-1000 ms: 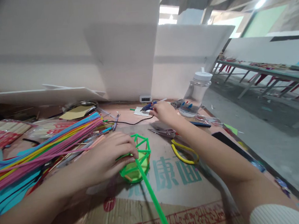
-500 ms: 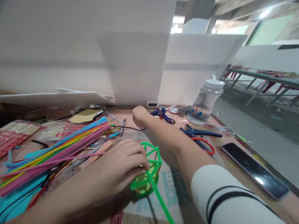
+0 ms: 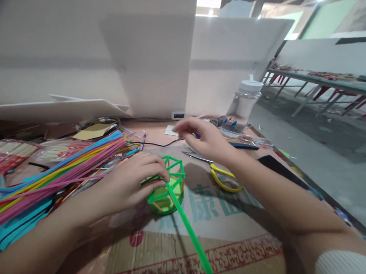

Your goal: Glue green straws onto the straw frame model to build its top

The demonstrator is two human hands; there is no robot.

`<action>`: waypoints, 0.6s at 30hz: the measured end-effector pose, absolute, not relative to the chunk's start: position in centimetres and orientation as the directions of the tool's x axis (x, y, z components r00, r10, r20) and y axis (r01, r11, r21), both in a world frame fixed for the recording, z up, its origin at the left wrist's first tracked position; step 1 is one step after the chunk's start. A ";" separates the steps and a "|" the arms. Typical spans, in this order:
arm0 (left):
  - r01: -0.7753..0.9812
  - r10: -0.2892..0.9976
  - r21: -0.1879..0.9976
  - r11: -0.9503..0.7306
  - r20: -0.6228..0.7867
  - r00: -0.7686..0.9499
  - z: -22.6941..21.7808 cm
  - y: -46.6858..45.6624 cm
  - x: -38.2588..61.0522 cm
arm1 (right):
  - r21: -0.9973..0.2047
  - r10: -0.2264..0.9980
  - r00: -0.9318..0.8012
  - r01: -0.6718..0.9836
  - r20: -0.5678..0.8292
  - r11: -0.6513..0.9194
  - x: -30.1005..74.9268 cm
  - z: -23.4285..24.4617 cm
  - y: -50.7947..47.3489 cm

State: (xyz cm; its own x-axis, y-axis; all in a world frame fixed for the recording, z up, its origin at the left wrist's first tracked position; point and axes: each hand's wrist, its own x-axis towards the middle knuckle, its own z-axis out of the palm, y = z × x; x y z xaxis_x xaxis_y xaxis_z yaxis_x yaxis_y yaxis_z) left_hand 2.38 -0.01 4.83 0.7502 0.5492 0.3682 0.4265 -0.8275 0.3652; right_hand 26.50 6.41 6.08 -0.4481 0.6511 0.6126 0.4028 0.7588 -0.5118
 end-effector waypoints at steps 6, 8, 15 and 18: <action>0.425 0.534 0.335 -0.841 0.390 0.750 4.6 0.1 2.4 | -0.117 0.327 -0.730 0.324 0.600 0.939 29.5 4.3 -1.3; 0.427 0.529 0.322 -0.845 0.390 0.753 4.5 0.1 2.5 | 0.053 0.215 -0.782 0.302 0.585 0.952 29.0 3.8 -2.4; 0.446 0.559 0.347 -0.825 0.382 0.736 5.0 -0.7 2.4 | 0.144 0.084 -0.779 0.219 0.622 0.965 28.6 3.0 -3.5; 0.521 0.616 0.330 -0.787 0.397 0.680 4.9 -2.0 1.8 | 0.113 0.103 -0.767 0.224 0.634 0.968 29.1 2.7 -3.5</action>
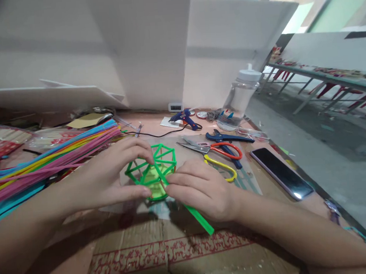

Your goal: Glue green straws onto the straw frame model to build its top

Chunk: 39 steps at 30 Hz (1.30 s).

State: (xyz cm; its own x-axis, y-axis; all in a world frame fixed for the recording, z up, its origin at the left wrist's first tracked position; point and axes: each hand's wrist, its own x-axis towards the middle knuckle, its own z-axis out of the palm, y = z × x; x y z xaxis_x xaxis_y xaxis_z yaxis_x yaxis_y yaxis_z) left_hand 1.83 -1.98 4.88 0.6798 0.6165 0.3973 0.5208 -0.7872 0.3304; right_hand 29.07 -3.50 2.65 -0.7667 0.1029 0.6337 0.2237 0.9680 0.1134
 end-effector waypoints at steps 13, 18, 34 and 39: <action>0.572 0.554 0.130 -0.810 0.491 0.672 3.0 -3.4 1.9 | 0.147 0.074 -0.765 0.216 0.640 0.965 28.9 2.2 -3.8; 0.563 0.536 0.115 -0.818 0.507 0.675 2.9 -3.3 2.1 | 0.203 0.010 -0.731 0.203 0.682 0.958 28.8 1.1 -3.8; 0.563 0.557 0.159 -0.811 0.504 0.660 2.3 -3.2 2.1 | 0.321 -0.057 -0.795 0.177 0.604 0.930 27.3 2.3 -4.7; 0.577 0.572 0.157 -0.801 0.484 0.662 2.6 -3.3 2.0 | 0.325 -0.062 -0.789 0.179 0.611 0.928 27.5 2.3 -4.6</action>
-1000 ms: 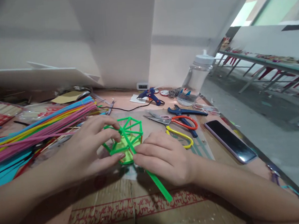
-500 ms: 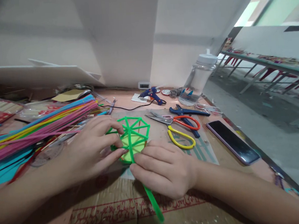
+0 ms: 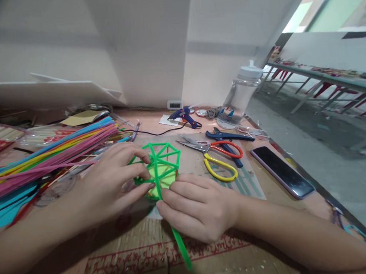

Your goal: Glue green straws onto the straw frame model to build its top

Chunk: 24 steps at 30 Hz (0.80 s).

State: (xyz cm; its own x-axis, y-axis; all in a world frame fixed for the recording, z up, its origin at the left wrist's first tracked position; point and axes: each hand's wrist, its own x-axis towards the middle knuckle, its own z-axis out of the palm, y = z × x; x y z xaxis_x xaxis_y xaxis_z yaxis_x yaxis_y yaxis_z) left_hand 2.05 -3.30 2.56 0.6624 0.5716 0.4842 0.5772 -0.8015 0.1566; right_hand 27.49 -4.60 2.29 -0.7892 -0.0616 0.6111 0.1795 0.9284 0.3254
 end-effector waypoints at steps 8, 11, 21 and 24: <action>0.570 0.537 0.101 -0.815 0.500 0.679 2.7 -3.4 2.0 | 0.316 -0.048 -0.803 0.178 0.594 0.932 27.6 2.4 -4.7; 0.551 0.504 0.065 -0.832 0.505 0.701 2.7 -3.4 2.0 | 0.322 -0.045 -0.804 0.185 0.594 0.929 27.7 2.4 -4.7; 0.542 0.493 0.054 -0.839 0.497 0.714 3.1 -3.6 2.0 | 0.293 -0.047 -0.795 0.167 0.605 0.941 27.8 2.1 -4.6; 0.535 0.521 0.124 -0.836 0.489 0.700 3.8 -3.9 1.8 | 0.315 -0.065 -0.776 0.177 0.628 0.932 27.8 2.2 -4.6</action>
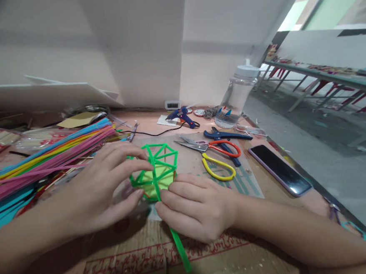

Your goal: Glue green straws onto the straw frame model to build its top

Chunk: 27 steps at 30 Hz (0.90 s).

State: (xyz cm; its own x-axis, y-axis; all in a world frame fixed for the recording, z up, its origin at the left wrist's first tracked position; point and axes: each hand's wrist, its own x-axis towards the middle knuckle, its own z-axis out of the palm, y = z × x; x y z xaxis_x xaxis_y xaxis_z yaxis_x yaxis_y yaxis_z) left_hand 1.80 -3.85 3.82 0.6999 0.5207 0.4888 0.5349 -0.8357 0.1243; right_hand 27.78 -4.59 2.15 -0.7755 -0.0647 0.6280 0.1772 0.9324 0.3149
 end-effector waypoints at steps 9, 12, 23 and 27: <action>0.567 0.542 0.104 -0.817 0.474 0.694 3.4 -3.5 1.7 | 0.329 -0.095 -0.746 0.172 0.659 0.929 27.5 2.3 -4.2; 0.559 0.516 0.062 -0.827 0.478 0.711 2.8 -3.3 1.8 | 0.341 -0.065 -0.730 0.236 0.680 0.910 27.4 2.3 -4.0; 0.526 0.466 0.045 -0.849 0.534 0.706 1.9 -2.8 2.1 | 0.360 -0.006 -0.734 0.326 0.679 0.874 27.2 2.2 -4.3; 0.539 0.469 0.045 -0.841 0.557 0.686 1.9 -3.0 2.0 | 0.367 0.004 -0.729 0.350 0.685 0.862 26.8 2.4 -4.4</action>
State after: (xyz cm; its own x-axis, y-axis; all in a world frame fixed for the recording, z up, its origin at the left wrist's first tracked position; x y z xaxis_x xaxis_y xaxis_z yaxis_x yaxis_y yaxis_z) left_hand 2.05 -2.98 1.85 0.6860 0.4687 0.5566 0.5387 -0.8413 0.0446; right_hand 26.82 -4.42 2.40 -0.7289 0.0044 0.6847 0.3503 0.8616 0.3673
